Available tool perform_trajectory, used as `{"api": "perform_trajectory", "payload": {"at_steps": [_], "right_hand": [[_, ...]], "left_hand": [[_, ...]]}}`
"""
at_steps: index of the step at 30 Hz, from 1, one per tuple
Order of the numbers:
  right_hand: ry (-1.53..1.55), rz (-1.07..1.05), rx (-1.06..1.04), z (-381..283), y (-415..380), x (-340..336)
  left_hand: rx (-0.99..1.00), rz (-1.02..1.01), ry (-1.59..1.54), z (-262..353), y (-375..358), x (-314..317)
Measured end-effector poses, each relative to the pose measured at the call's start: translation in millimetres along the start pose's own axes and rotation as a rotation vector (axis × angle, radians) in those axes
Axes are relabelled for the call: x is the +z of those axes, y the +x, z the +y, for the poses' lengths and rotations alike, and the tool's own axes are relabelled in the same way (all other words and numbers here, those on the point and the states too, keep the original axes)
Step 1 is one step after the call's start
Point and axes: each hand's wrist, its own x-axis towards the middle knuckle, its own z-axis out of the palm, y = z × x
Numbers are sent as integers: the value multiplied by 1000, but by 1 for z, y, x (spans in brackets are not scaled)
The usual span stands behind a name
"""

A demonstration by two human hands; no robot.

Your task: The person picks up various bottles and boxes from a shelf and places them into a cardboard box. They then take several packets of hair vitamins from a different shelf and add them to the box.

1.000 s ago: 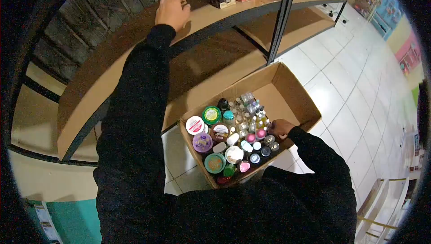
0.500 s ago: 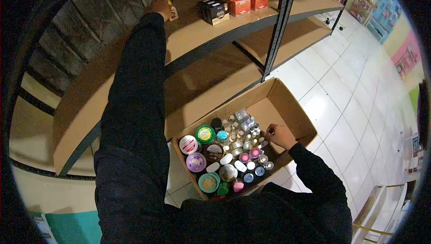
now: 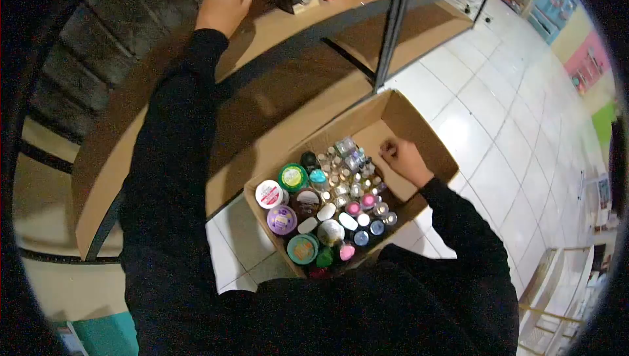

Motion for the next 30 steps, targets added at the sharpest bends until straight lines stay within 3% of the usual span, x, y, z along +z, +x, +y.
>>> {"api": "perform_trajectory", "payload": {"at_steps": [1,4,7,9,12,15,19,21,23,26,30], "right_hand": [[25,68,-11,-8,3,-6],[191,277,-136,-33,13,-22],[246,297,-272,-84,6,-45],[244,317,-477,-105,4,-51],[45,375,-639,-87,9,-31],[133,184,-448,-78,-1,-29],[-89,112,-444,-50,-6,-27],[-256,-17,-284,-23,-12,-25],[-462,-154,-109,15,-18,-9],[-560,-247,-18,79,-33,32],[-510,-374,142,91,-48,61]], "left_hand": [[128,147,-73,13,-5,-6],[200,98,-333,93,-26,-50],[239,19,-494,152,-70,-44],[154,-106,-633,191,-101,-45],[53,-187,-831,227,-137,-30],[-14,-246,-851,250,-162,-24],[-101,-372,-917,264,-186,-11],[-82,-395,-862,265,-199,-6],[-83,-464,-808,261,-214,1],[-72,-508,-761,255,-230,5],[-115,-534,-748,251,-235,-3]]}}
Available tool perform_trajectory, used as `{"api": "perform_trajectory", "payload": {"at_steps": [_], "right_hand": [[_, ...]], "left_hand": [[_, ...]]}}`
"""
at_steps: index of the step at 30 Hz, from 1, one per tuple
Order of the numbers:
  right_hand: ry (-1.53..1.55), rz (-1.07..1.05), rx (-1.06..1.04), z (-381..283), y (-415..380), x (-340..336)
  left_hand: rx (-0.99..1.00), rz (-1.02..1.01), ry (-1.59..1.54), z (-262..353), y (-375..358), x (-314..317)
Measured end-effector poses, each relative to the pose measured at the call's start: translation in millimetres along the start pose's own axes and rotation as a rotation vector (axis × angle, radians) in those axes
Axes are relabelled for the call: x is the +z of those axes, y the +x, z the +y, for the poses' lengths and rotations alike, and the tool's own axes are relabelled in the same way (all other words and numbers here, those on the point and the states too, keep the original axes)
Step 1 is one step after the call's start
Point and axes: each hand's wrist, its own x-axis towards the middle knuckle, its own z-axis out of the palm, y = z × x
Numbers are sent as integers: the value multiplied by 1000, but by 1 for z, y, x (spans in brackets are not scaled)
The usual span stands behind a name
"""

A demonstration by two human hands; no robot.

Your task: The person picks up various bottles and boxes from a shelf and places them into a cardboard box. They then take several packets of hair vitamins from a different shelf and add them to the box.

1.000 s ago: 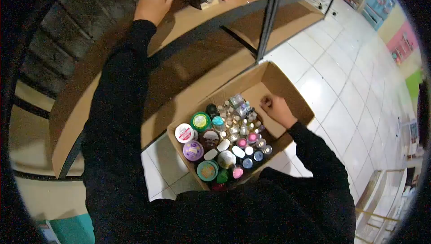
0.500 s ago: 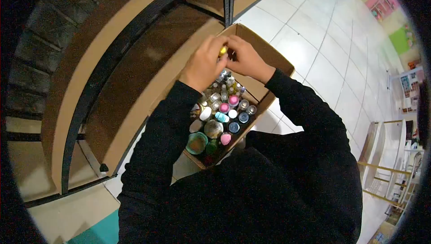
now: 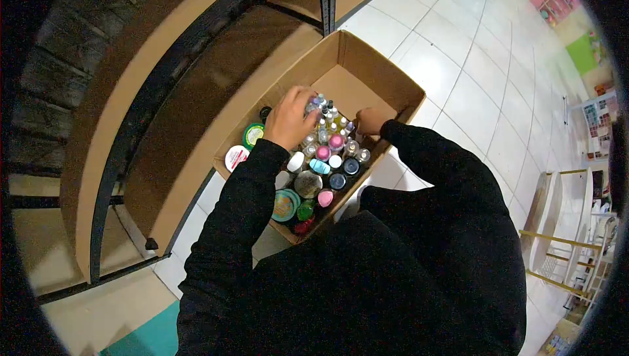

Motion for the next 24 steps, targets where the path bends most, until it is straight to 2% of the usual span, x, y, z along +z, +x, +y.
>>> {"api": "perform_trajectory", "payload": {"at_steps": [2,8,11,14,17,18,21,22,24], "right_hand": [[62,-72,2,3,4,15],[61,77,77,14,27,52],[52,-4,78,16,36,61],[123,11,115,16,37,67],[142,-41,56,21,37,60],[53,-79,16,26,41,58],[70,-243,-39,14,40,3],[102,-226,-35,15,44,-14],[184,96,-162,9,52,-59]], "left_hand": [[-35,-12,-6,1,-3,-3],[-90,-48,4,-5,-13,-4],[-84,-47,12,-7,-15,-2],[-115,-76,7,-3,-14,-1],[-67,-50,23,0,-14,-3],[-66,-63,38,-6,-14,0],[-8,-3,94,-10,-10,-10],[-101,-53,114,-11,-6,-16],[-33,40,215,-24,8,-29]]}}
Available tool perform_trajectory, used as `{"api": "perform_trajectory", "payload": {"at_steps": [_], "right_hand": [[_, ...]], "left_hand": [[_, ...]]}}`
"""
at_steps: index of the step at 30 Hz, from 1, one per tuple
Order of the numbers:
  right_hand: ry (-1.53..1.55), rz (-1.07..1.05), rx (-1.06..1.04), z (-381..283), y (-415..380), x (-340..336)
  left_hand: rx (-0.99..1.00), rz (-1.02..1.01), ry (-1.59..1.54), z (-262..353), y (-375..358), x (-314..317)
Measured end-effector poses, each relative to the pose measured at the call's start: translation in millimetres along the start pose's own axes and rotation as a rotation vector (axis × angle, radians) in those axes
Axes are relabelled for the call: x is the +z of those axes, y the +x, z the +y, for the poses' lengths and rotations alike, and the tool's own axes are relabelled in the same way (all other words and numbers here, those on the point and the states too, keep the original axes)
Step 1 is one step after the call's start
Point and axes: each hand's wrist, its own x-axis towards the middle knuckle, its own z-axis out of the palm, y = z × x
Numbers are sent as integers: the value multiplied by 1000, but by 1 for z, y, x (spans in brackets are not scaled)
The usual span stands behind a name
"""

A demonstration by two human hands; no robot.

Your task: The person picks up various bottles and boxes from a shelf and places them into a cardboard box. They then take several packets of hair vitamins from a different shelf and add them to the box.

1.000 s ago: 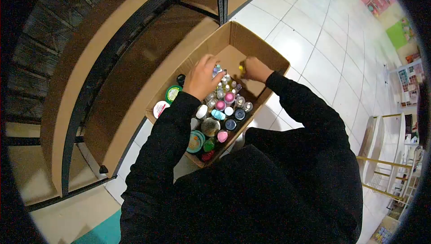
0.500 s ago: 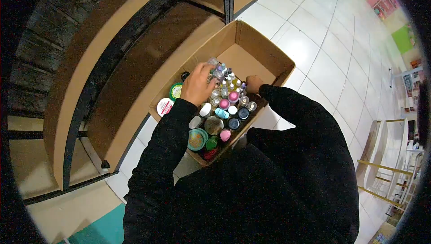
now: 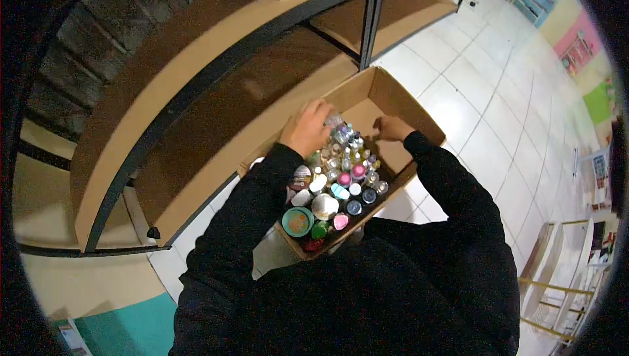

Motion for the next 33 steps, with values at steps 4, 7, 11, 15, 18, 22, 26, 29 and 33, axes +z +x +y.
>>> {"api": "perform_trajectory", "payload": {"at_steps": [4,7,11,15,18,22,26,29,33], "right_hand": [[145,248,8,-79,4,-96],[209,271,-40,-107,-5,-115],[311,223,-38,-102,-11,-102],[324,230,-28,-91,-19,-93],[333,203,45,-98,-33,-99],[341,206,45,-83,-36,-100],[352,223,35,-77,-31,-97],[356,248,-8,-81,-30,-95],[293,241,34,-93,-37,-103]], "left_hand": [[171,238,160,-18,62,-58],[192,389,284,-30,115,-98],[8,416,522,-65,172,-114],[-194,301,526,-99,201,-115],[-267,262,497,-105,206,-124],[-99,497,452,-123,209,-110],[-134,504,312,-114,209,-111],[-108,534,249,-115,214,-113],[-90,631,121,-121,233,-110]]}}
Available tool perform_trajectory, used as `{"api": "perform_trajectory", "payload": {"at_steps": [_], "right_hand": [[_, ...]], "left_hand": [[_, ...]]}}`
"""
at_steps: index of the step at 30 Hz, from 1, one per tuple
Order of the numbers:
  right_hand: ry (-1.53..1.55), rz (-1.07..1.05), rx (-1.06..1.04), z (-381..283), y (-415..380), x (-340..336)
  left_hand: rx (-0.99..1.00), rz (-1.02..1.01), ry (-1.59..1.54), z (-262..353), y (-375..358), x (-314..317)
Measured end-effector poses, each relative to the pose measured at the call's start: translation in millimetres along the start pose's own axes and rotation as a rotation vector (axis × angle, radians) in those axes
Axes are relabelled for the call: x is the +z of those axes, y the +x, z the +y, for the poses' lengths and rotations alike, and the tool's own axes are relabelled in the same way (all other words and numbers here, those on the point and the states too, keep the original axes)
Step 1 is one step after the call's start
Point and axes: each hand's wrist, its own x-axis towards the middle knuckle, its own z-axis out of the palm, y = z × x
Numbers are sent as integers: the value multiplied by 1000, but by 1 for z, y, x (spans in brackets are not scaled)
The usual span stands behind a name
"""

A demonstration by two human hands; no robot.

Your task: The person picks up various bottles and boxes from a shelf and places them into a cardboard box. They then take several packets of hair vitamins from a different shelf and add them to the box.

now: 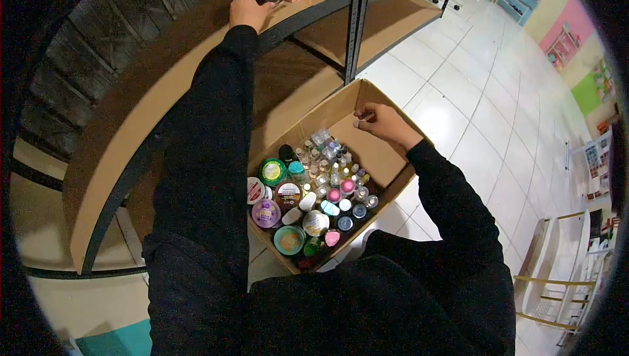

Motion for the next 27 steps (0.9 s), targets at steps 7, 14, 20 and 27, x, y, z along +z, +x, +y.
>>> {"api": "perform_trajectory", "payload": {"at_steps": [7,14,20,27], "right_hand": [[89,115,-109,9,2,-11],[-151,571,-537,-49,-6,-41],[-46,195,-539,-33,-10,-18],[-196,-45,-241,14,-6,26]], "left_hand": [[97,25,-22,25,-9,-14],[437,-249,-349,129,-104,-68],[183,-514,-497,134,-197,-63],[16,-763,-349,109,-266,-40]]}}
